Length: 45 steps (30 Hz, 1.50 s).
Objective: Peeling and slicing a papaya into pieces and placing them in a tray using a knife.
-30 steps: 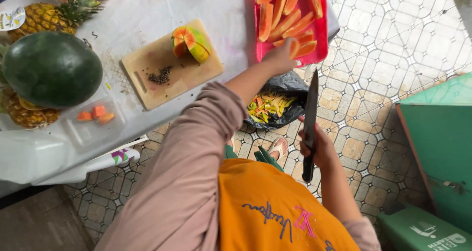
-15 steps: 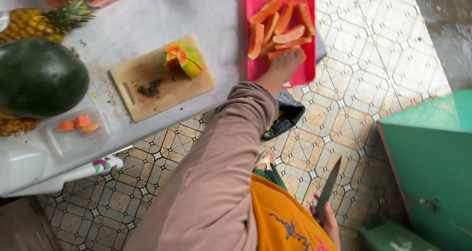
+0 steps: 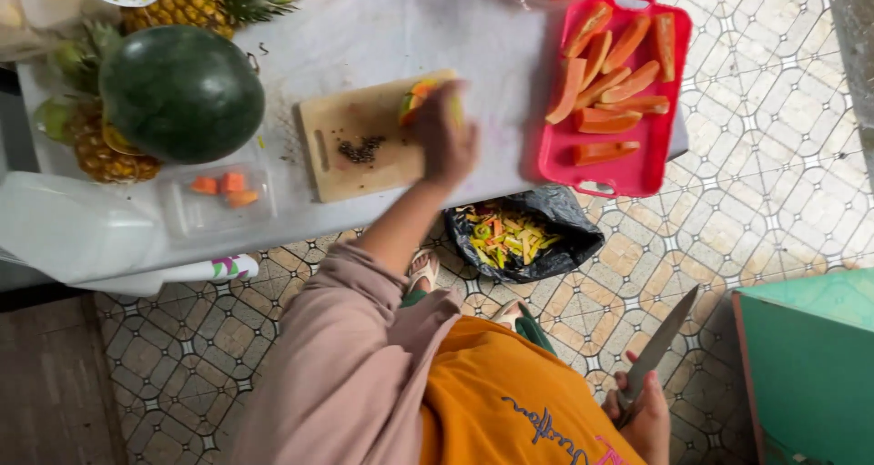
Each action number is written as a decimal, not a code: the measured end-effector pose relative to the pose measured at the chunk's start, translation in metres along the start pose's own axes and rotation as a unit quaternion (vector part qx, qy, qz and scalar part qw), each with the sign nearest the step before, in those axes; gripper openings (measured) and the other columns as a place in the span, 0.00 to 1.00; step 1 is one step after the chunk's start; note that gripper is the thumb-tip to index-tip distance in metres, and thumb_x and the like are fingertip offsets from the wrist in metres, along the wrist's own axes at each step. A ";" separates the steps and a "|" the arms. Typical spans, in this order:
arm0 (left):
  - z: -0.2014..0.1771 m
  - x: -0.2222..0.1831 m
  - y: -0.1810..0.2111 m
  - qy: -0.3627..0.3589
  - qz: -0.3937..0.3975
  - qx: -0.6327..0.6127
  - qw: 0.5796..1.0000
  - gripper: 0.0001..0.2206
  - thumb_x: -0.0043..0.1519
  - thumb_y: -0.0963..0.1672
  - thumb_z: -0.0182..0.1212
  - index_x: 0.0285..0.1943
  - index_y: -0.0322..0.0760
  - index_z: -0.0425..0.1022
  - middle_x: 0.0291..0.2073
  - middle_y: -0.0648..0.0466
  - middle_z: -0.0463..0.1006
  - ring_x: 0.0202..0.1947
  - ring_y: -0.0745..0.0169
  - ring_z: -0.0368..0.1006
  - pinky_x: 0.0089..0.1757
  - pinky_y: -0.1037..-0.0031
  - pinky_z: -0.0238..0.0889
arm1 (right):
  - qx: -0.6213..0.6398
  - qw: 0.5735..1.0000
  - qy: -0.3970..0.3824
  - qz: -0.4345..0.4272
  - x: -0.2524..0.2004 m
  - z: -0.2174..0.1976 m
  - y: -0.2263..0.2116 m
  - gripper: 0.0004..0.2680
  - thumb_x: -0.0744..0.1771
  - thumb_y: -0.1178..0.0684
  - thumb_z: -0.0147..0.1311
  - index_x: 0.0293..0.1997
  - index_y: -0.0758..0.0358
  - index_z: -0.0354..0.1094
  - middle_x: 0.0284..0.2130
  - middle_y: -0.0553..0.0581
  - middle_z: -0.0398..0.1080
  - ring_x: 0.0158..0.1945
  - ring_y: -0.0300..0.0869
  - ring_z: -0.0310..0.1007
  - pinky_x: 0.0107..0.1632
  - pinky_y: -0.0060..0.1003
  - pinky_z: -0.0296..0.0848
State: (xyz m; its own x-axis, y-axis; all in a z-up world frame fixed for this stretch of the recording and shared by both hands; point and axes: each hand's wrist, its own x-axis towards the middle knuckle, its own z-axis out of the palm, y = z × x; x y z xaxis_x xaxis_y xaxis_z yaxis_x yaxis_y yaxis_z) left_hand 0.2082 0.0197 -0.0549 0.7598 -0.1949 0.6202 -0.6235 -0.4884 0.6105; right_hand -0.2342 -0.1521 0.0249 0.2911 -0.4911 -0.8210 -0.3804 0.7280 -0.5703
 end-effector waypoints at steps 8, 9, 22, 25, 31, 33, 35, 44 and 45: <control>-0.063 0.020 -0.126 -0.369 -0.153 0.014 0.917 0.38 0.58 0.42 0.65 0.77 0.40 0.46 0.72 0.40 0.55 0.71 0.38 0.53 0.65 0.52 0.54 | -0.003 0.998 -0.067 -0.020 -0.002 0.043 0.020 0.17 0.72 0.36 0.40 0.64 0.52 0.60 0.31 0.47 0.55 0.19 0.37 0.50 0.23 0.34 0.48; -0.056 0.021 -0.130 -0.393 -0.157 -0.018 0.906 0.37 0.59 0.41 0.65 0.77 0.42 0.48 0.71 0.40 0.58 0.69 0.38 0.55 0.63 0.51 0.57 | -0.010 0.997 -0.072 -0.024 -0.005 0.051 0.022 0.17 0.71 0.37 0.41 0.63 0.53 0.61 0.31 0.47 0.57 0.19 0.37 0.51 0.23 0.34 0.49; -0.046 0.026 -0.154 -0.402 -0.099 -0.015 0.910 0.28 0.59 0.37 0.53 0.70 0.44 0.57 0.66 0.45 0.65 0.58 0.39 0.71 0.38 0.52 0.74 | -0.017 0.994 -0.092 -0.047 -0.008 0.063 0.104 0.20 0.70 0.37 0.43 0.63 0.59 0.59 0.29 0.53 0.55 0.19 0.41 0.53 0.21 0.34 0.51; -0.045 0.022 -0.163 -0.370 -0.081 -0.046 0.924 0.26 0.58 0.36 0.54 0.68 0.39 0.58 0.64 0.39 0.66 0.61 0.37 0.68 0.48 0.53 0.74 | -0.021 0.998 -0.048 -0.043 -0.022 0.069 0.104 0.20 0.71 0.38 0.43 0.65 0.60 0.60 0.30 0.53 0.56 0.23 0.40 0.54 0.26 0.31 0.53; -0.059 0.019 -0.171 -0.382 -0.138 -0.094 0.909 0.18 0.64 0.37 0.54 0.61 0.40 0.57 0.58 0.40 0.71 0.55 0.39 0.71 0.47 0.54 0.71 | -0.004 0.996 -0.071 -0.061 -0.017 0.066 0.110 0.19 0.71 0.38 0.42 0.64 0.61 0.58 0.29 0.53 0.55 0.18 0.41 0.53 0.21 0.32 0.50; -0.063 0.015 -0.177 -0.333 -0.134 -0.148 0.921 0.16 0.66 0.40 0.58 0.60 0.43 0.60 0.51 0.45 0.75 0.47 0.48 0.75 0.45 0.62 0.71 | -0.010 0.995 -0.078 -0.064 -0.016 0.067 0.111 0.19 0.71 0.38 0.42 0.64 0.61 0.58 0.30 0.52 0.56 0.18 0.40 0.54 0.21 0.31 0.51; -0.069 0.011 -0.179 -0.327 -0.177 -0.175 0.912 0.14 0.68 0.43 0.56 0.60 0.43 0.59 0.48 0.47 0.73 0.44 0.51 0.72 0.43 0.65 0.68 | -0.016 0.996 -0.069 -0.061 -0.021 0.075 0.106 0.19 0.71 0.38 0.42 0.63 0.60 0.59 0.30 0.52 0.55 0.18 0.40 0.53 0.21 0.32 0.51; -0.136 0.009 -0.098 -0.199 -0.470 -0.351 0.785 0.23 0.64 0.54 0.55 0.66 0.52 0.59 0.60 0.48 0.70 0.57 0.51 0.73 0.42 0.57 0.81 | -0.038 0.996 -0.048 -0.065 -0.048 0.113 0.078 0.13 0.72 0.47 0.40 0.62 0.58 0.63 0.28 0.49 0.57 0.16 0.36 0.51 0.20 0.28 0.50; -0.144 0.010 -0.079 -0.179 -0.521 -0.347 0.759 0.26 0.62 0.56 0.54 0.72 0.62 0.58 0.64 0.52 0.69 0.57 0.54 0.72 0.41 0.55 0.79 | -0.058 0.993 -0.070 -0.081 -0.045 0.115 0.076 0.12 0.72 0.49 0.41 0.61 0.59 0.64 0.27 0.48 0.58 0.15 0.33 0.49 0.17 0.26 0.51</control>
State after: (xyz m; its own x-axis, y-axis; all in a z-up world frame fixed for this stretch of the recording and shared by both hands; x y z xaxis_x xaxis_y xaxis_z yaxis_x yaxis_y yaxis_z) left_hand 0.2384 0.1790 -0.0257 0.8312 -0.2903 -0.4742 0.4971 0.0057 0.8677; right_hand -0.1749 -0.0197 0.0213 0.4721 -0.5199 -0.7119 -0.4149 0.5815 -0.6998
